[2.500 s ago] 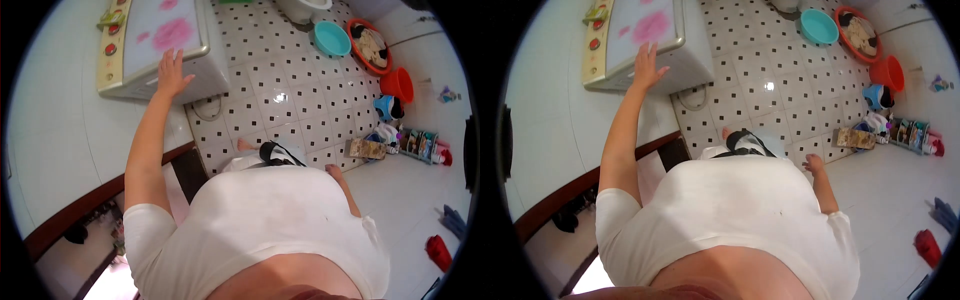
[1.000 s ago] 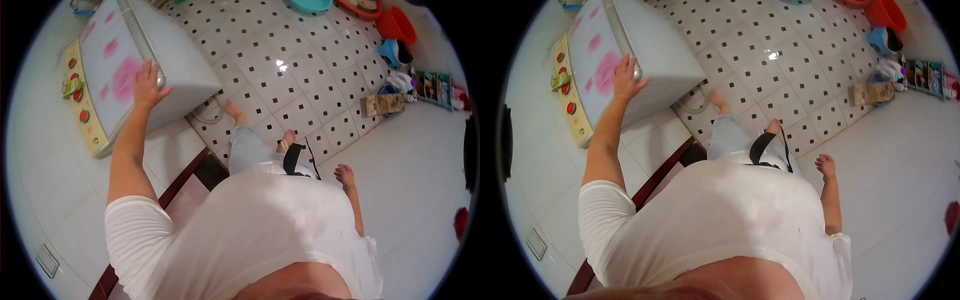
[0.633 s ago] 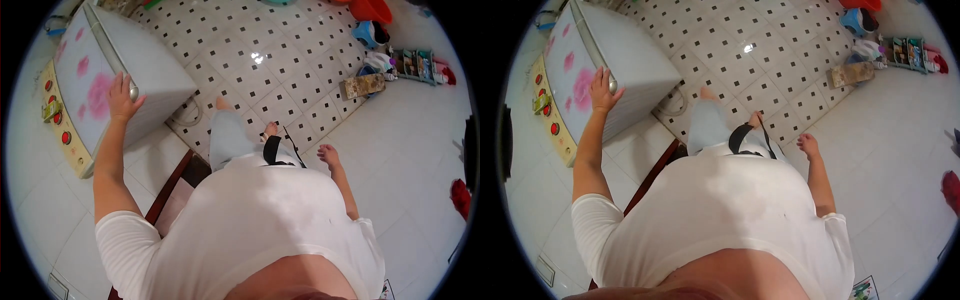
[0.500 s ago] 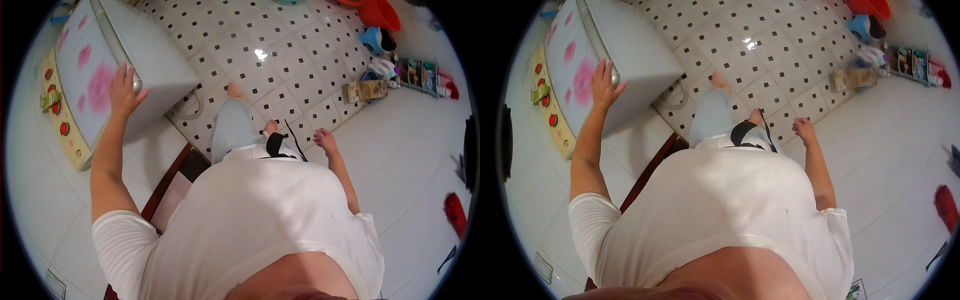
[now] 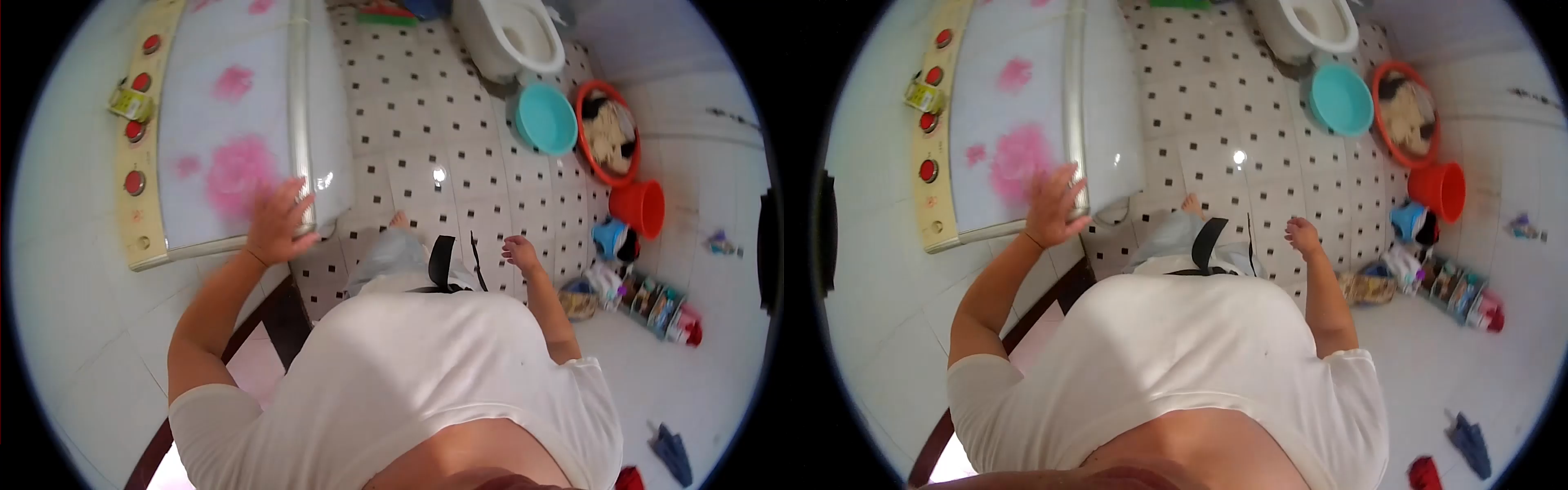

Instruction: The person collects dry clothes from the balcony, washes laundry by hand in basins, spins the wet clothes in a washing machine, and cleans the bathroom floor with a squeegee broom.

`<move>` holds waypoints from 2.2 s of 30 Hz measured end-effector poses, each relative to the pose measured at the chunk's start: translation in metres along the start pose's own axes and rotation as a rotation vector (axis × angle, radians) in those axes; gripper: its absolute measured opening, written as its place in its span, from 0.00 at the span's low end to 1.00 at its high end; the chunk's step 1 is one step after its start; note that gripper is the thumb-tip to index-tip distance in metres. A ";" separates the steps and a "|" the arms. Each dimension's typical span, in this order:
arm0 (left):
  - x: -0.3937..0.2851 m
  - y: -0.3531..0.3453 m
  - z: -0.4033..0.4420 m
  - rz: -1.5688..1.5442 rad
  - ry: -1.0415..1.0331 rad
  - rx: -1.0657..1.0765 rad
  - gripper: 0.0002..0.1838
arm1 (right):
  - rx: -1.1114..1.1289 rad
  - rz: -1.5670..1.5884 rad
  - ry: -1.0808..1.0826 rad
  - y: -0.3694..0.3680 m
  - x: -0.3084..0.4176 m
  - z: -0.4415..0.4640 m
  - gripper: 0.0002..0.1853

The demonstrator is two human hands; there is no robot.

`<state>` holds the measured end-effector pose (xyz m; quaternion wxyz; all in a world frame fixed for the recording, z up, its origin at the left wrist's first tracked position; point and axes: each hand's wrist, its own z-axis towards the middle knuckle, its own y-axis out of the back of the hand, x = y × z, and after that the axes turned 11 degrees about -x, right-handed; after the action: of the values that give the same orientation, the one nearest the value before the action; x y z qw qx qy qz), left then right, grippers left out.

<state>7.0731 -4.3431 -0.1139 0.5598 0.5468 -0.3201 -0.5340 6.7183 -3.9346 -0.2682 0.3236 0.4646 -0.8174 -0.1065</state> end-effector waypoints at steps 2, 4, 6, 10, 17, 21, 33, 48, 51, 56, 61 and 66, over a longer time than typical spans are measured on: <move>0.002 0.000 -0.002 -0.098 0.047 -0.012 0.32 | 0.017 0.055 0.015 0.000 0.039 0.021 0.14; 0.001 0.005 0.002 -0.071 0.087 -0.048 0.31 | 0.029 0.065 0.057 -0.007 0.077 0.036 0.13; 0.002 0.009 0.007 -0.044 0.094 -0.099 0.30 | 0.054 0.057 0.098 -0.012 0.110 0.052 0.12; 0.003 0.006 0.027 0.021 0.315 -0.174 0.31 | 0.154 -0.064 0.147 -0.012 0.191 0.089 0.12; 0.106 0.009 0.234 0.178 0.638 -0.313 0.41 | 0.259 -0.087 0.386 -0.037 0.438 0.233 0.14; 0.203 -0.010 0.373 0.268 0.753 -0.262 0.45 | 0.404 0.011 0.495 -0.110 0.624 0.292 0.13; 0.287 -0.041 0.437 0.350 0.931 -0.061 0.42 | 0.208 0.151 0.889 -0.333 1.005 0.415 0.12; 0.292 -0.044 0.443 0.346 0.949 -0.013 0.40 | -0.221 -0.313 1.114 -0.425 1.059 0.486 0.14; 0.296 -0.045 0.444 0.361 0.933 -0.035 0.39 | -0.388 -0.243 1.065 -0.400 1.061 0.482 0.15; 0.291 -0.046 0.439 0.337 0.945 -0.030 0.40 | -0.267 -0.128 1.106 -0.324 0.987 0.490 0.14; 0.291 -0.046 0.438 0.357 0.921 -0.102 0.41 | 0.892 0.872 0.211 -0.233 0.861 0.442 0.17; 0.285 -0.046 0.434 0.374 0.939 -0.128 0.42 | 1.011 1.115 -0.226 -0.156 0.745 0.378 0.16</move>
<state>6.7166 -4.7226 -0.1361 0.7616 0.6259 -0.0931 -0.1401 6.3212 -4.6849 -0.3127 -0.0086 0.0607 -0.9086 0.4132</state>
